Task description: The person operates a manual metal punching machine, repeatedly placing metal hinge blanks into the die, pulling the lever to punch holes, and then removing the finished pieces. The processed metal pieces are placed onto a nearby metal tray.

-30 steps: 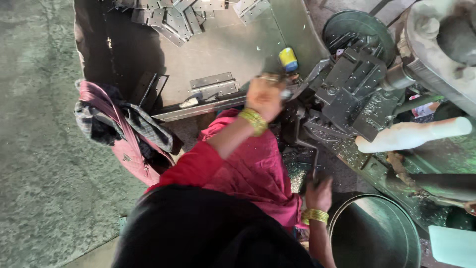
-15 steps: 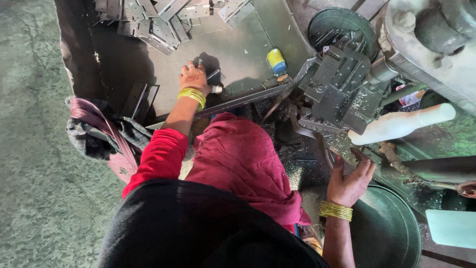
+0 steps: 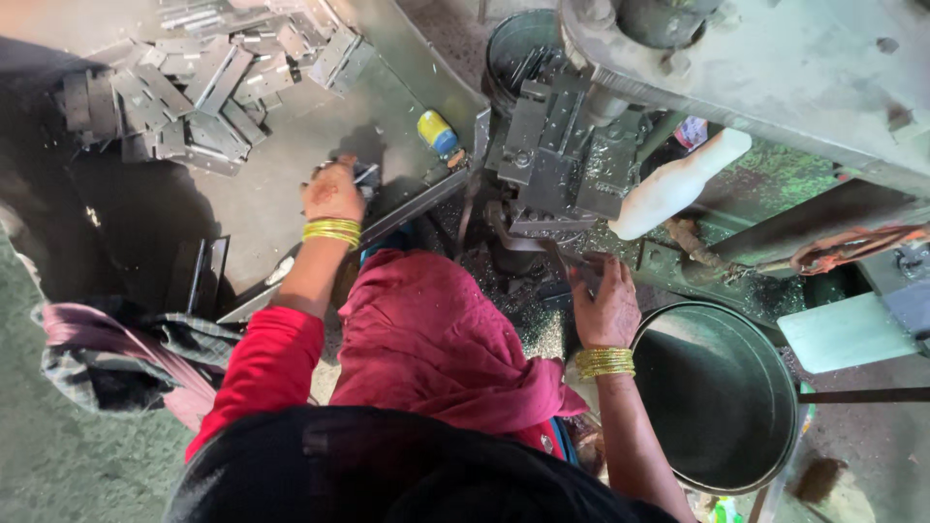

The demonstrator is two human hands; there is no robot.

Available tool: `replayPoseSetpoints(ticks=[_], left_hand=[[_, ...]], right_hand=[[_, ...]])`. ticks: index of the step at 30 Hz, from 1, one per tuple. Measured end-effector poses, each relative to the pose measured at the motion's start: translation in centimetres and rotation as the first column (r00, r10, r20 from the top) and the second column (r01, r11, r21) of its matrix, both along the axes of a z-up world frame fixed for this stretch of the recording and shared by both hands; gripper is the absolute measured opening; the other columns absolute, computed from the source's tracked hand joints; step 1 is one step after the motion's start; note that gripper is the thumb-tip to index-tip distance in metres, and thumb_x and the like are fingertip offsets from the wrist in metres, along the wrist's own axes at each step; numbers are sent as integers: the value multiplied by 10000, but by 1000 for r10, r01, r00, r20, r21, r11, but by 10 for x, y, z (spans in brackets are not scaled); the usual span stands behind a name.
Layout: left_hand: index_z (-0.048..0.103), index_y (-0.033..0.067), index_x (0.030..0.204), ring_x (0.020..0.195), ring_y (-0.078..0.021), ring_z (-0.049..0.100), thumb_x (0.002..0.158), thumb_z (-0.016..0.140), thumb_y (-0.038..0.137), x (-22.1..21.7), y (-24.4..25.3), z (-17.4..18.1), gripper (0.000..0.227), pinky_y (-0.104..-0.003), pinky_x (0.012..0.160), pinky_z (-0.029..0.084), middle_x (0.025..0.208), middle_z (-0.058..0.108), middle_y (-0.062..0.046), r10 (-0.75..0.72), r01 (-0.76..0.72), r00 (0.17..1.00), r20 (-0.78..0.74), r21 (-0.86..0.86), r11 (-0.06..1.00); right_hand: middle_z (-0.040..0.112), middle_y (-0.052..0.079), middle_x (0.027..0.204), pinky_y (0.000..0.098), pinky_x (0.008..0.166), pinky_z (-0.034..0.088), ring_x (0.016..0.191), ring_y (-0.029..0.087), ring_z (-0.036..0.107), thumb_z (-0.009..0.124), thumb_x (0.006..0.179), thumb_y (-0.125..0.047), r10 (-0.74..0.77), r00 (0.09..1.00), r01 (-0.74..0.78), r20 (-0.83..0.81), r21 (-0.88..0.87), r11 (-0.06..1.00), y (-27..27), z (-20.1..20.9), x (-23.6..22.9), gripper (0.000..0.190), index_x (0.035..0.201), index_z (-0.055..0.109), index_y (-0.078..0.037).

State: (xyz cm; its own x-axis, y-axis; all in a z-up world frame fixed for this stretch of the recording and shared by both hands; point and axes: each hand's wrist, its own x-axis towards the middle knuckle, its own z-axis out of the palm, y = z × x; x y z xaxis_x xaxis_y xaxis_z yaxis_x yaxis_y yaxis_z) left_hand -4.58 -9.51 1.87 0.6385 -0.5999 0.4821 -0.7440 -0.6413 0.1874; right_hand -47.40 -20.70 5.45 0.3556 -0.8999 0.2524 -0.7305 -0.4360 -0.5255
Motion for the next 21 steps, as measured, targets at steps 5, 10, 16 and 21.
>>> replayPoseSetpoints(ticks=[5, 10, 16, 21], left_hand=[[704, 142, 1074, 975, -324, 702, 787, 701, 175, -112, -113, 34, 289, -466, 828, 556, 1014, 735, -113, -423, 420, 899, -113, -52, 906], [585, -27, 1392, 1373, -336, 457, 942, 527, 151, -232, -180, 25, 487, -460, 1039, 432, 1556, 457, -237, -342, 342, 939, -32, 163, 925], [526, -34, 1408, 1539, -358, 169, 1012, 416, 261, -250, -167, 15, 506, -537, 1218, 116, 1641, 238, -226, -383, 455, 889, -251, 402, 794], [607, 12, 1369, 1573, -359, 156, 1017, 456, 210, -228, -195, 54, 431, -559, 1259, 81, 1703, 202, -166, -344, 411, 911, -228, 439, 799]], right_hand=[[653, 211, 1202, 528, 843, 523, 1084, 430, 642, 701, 895, -346, 2, 998, -3, -62, -11, 1000, -6, 6, 5, 495, 1262, 573, -38], [696, 188, 1182, 529, 865, 526, 1073, 426, 671, 668, 926, -404, 61, 992, -49, -109, 106, 993, -5, 2, 4, 503, 1304, 550, -94], [678, 282, 1185, 537, 913, 509, 1105, 482, 651, 668, 914, -495, 285, 952, -224, -116, 374, 900, -35, -32, -2, 758, 1476, 389, -70], [681, 312, 1120, 547, 894, 513, 1075, 494, 664, 701, 880, -509, 233, 959, -135, -162, 461, 877, -40, -95, -13, 782, 1428, 418, -28]])
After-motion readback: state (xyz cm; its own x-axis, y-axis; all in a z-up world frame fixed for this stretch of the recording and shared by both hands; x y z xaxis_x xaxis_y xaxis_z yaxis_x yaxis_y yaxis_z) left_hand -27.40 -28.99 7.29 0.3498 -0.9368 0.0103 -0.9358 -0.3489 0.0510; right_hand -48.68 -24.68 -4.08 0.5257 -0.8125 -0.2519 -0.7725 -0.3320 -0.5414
